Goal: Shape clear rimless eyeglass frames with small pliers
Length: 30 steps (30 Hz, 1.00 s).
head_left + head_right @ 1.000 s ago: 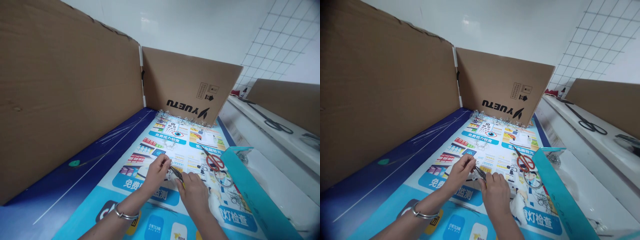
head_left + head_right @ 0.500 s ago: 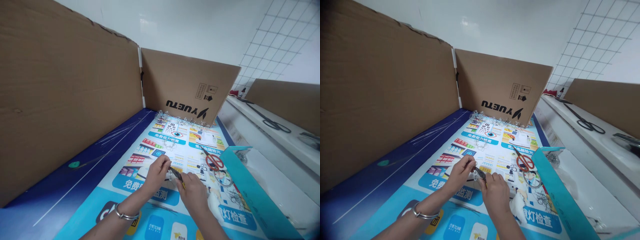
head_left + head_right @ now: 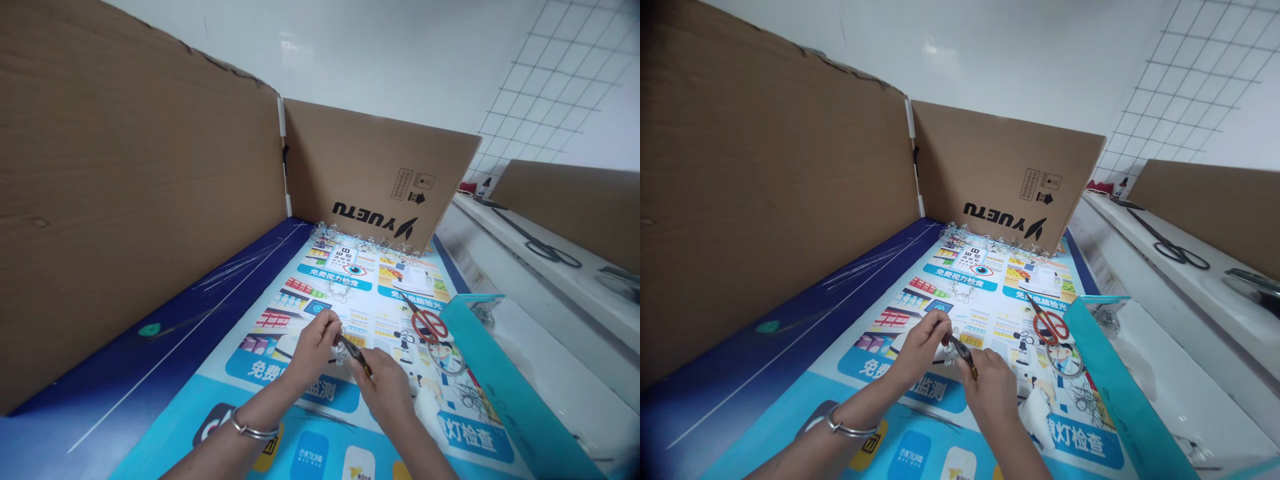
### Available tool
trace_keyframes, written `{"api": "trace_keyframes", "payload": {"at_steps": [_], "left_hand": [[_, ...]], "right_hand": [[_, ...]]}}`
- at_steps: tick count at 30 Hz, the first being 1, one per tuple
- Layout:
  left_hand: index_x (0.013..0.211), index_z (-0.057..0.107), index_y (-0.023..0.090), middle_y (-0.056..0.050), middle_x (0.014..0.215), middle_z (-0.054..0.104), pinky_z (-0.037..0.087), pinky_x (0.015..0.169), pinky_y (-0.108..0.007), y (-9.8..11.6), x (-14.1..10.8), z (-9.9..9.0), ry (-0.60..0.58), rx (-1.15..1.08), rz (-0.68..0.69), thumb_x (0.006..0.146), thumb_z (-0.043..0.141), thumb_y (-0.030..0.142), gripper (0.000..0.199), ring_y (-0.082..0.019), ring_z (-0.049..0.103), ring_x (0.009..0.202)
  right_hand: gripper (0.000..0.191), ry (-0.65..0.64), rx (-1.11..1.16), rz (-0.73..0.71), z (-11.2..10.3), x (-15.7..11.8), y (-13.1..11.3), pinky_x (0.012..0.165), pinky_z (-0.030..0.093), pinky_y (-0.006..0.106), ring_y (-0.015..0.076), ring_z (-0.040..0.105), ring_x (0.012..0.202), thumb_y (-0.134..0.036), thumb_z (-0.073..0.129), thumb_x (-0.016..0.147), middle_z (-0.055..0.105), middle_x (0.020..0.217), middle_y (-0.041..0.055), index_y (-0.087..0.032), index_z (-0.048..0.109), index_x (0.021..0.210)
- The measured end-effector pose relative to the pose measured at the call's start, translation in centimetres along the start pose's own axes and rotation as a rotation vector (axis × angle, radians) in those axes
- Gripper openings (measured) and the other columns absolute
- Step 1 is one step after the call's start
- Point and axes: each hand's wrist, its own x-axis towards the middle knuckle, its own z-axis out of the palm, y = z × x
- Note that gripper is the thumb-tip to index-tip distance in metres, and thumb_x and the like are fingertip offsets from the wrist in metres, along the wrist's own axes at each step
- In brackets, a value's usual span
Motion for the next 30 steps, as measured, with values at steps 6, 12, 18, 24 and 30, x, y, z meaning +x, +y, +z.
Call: {"api": "trace_keyframes", "payload": {"at_steps": [6,12,18,24,30], "left_hand": [[0.072,0.045,0.019,0.003,0.064,0.047,0.034,0.059,-0.023,0.0,-0.1,0.1,0.005,0.091,0.021,0.085,0.035,0.029,0.019,-0.012,0.045,0.06],[0.072,0.045,0.019,0.003,0.064,0.046,0.033,0.059,-0.023,0.2,-0.2,0.1,0.004,0.191,0.066,0.085,0.036,0.029,0.018,-0.012,0.043,0.061],[0.073,0.044,0.019,0.002,0.064,0.046,0.033,0.059,-0.023,0.1,-0.4,0.4,0.033,0.193,0.071,0.085,0.035,0.028,0.017,-0.012,0.043,0.061],[0.075,0.043,0.019,0.003,0.064,0.045,0.034,0.059,-0.024,-0.3,-0.7,0.8,0.123,0.1,0.033,0.085,0.035,0.028,0.016,-0.012,0.044,0.059],[0.073,0.043,0.019,0.003,0.061,0.045,0.037,0.058,-0.023,-0.4,-0.7,1.2,0.203,-0.104,-0.076,0.085,0.036,0.03,0.017,-0.011,0.045,0.058]], "right_hand": [[0.03,0.045,-0.093,-0.008,0.0,-0.3,-0.1,0.062,0.032,0.023,0.0165,0.052,0.076,-0.042,0.035,0.086,0.058,0.08,0.0044,-0.022,0.057,0.092],[0.027,0.069,-0.166,-0.023,0.0,-0.3,-0.1,0.059,0.029,0.024,0.0166,0.052,0.075,-0.04,0.037,0.085,0.058,0.078,0.004,-0.022,0.057,0.089],[0.027,0.042,-0.101,-0.007,0.2,-0.3,-0.2,0.057,0.029,0.023,0.0153,0.053,0.071,-0.039,0.037,0.086,0.058,0.076,0.0039,-0.021,0.057,0.087],[0.03,0.044,0.077,0.009,0.9,-0.3,-0.3,0.055,0.029,0.021,0.0134,0.051,0.064,-0.041,0.036,0.086,0.057,0.072,0.0034,-0.019,0.054,0.077],[0.028,0.043,0.259,0.067,1.5,-0.3,-1.0,0.053,0.029,0.02,0.012,0.048,0.061,-0.039,0.037,0.085,0.056,0.068,0.0004,-0.019,0.053,0.074]]}}
